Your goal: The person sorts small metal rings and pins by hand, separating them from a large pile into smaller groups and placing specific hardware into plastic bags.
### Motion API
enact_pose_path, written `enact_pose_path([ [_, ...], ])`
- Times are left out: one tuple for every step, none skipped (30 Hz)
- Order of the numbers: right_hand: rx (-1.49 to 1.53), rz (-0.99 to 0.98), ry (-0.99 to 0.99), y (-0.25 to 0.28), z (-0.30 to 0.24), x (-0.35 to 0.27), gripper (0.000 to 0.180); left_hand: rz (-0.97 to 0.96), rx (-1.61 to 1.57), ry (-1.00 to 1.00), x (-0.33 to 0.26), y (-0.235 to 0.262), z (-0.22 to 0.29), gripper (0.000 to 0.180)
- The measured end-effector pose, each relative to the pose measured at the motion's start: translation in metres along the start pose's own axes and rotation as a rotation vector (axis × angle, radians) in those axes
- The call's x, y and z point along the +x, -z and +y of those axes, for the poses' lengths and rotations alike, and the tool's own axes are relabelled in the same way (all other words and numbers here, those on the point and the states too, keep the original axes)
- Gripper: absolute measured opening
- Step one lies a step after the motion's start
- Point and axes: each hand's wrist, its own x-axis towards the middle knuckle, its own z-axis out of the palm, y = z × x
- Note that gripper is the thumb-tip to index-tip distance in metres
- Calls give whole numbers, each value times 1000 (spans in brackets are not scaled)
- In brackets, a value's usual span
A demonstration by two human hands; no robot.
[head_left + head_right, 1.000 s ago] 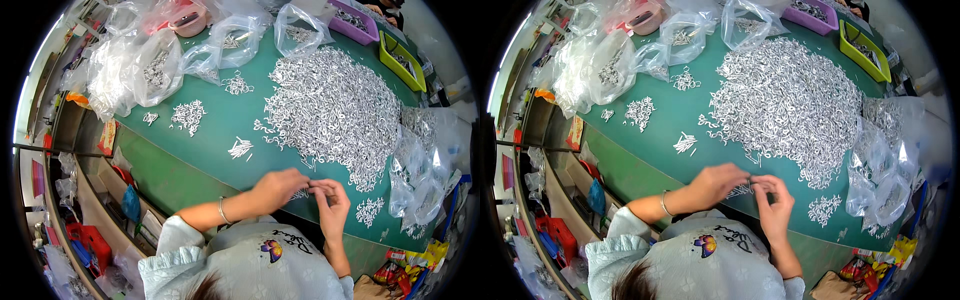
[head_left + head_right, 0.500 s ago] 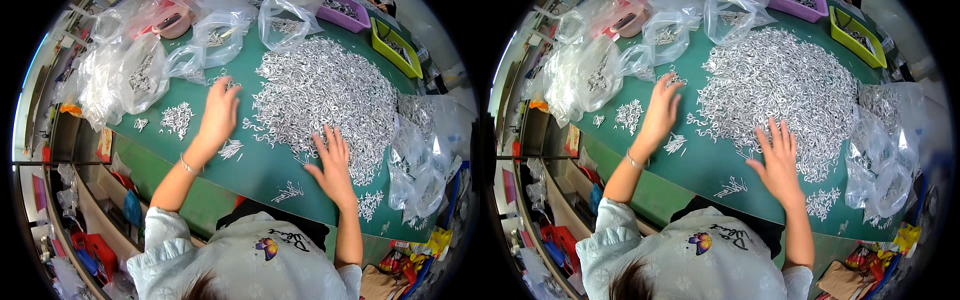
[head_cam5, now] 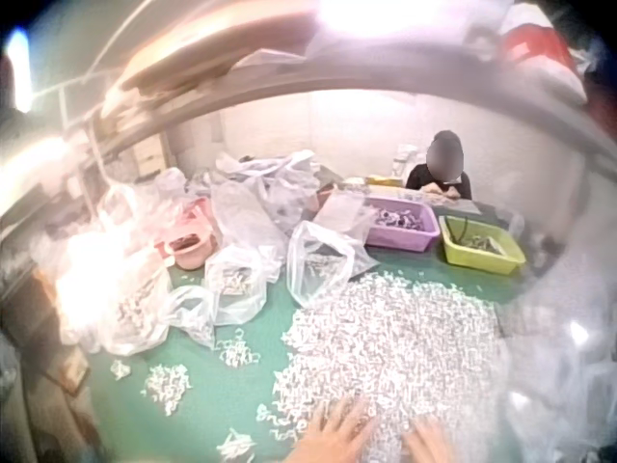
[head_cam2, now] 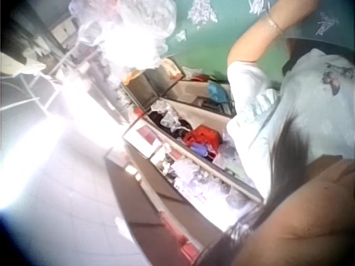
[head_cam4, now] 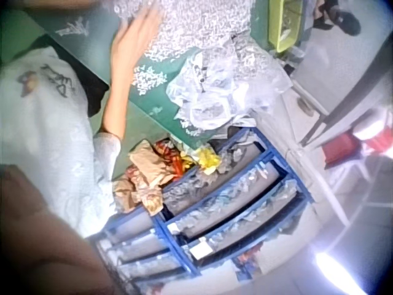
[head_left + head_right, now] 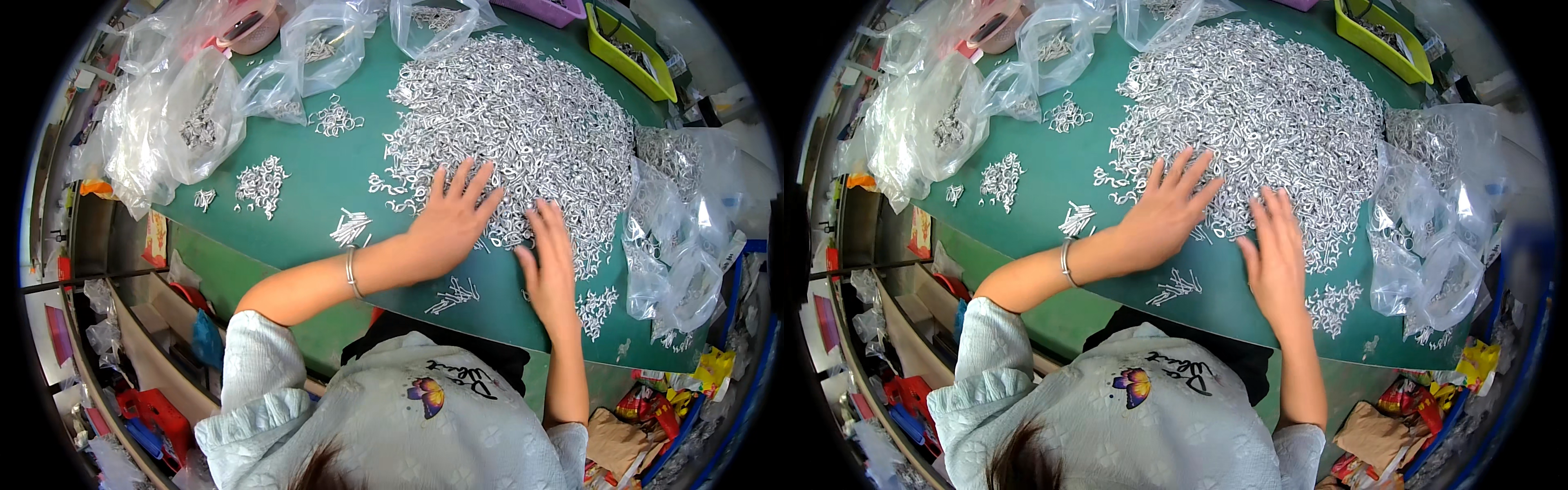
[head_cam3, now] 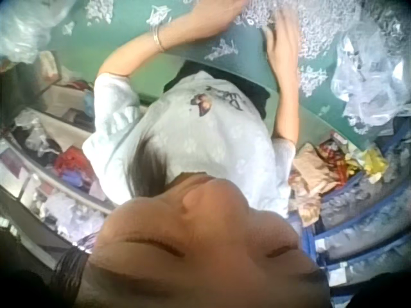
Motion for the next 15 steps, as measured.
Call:
enact_pose_path([
  [-74, -77, 43, -1, -4, -2, 40, -33, 23, -17, -4, -2, 2, 61],
  [-148, -153, 85, 0, -6, -4, 42, -66, 45, -35, -7, -1, 5, 61],
  [-120, -205, 71, 2, -7, -9, 42, -97, 65, -51, -12, 0, 9, 61],
  [-91, -256, 56, 6, -8, -15, 42, -118, 12, -66, -18, 3, 11, 61],
  [-62, -307, 41, 10, -9, -20, 42, -155, -66, -97, -24, 4, 13, 61],
  [-71, -309, 62, 17, -10, -23, 40, -192, -143, -123, -32, 7, 16, 61],
  [-44, -265, 42, 19, -7, -28, 38, -228, -222, -156, -38, 9, 20, 61],
  [-17, -222, 23, 21, -3, -34, 37, -241, -253, -165, -44, 14, 26, 57],
  [8, -179, 0, 23, 1, -39, 36, -222, -320, -146, -44, 18, 26, 57],
  [70, -89, -42, 20, 6, -43, 33, -203, -387, -126, -44, 20, 26, 57],
  [69, -58, -81, 20, 6, -43, 34, -184, -453, -105, -43, 21, 26, 57],
  [71, -27, -117, 18, 3, -39, 36, -151, -339, -62, -41, 21, 27, 56],
  [73, 8, -154, 15, 1, -34, 37, -119, -223, -24, -35, 19, 27, 56],
  [-24, -34, -91, 15, -9, -25, 41, -85, -107, 14, -33, 17, 27, 56],
  [-43, -115, -37, 14, -11, -24, 42, -120, -93, 4, -33, 15, 27, 55],
])
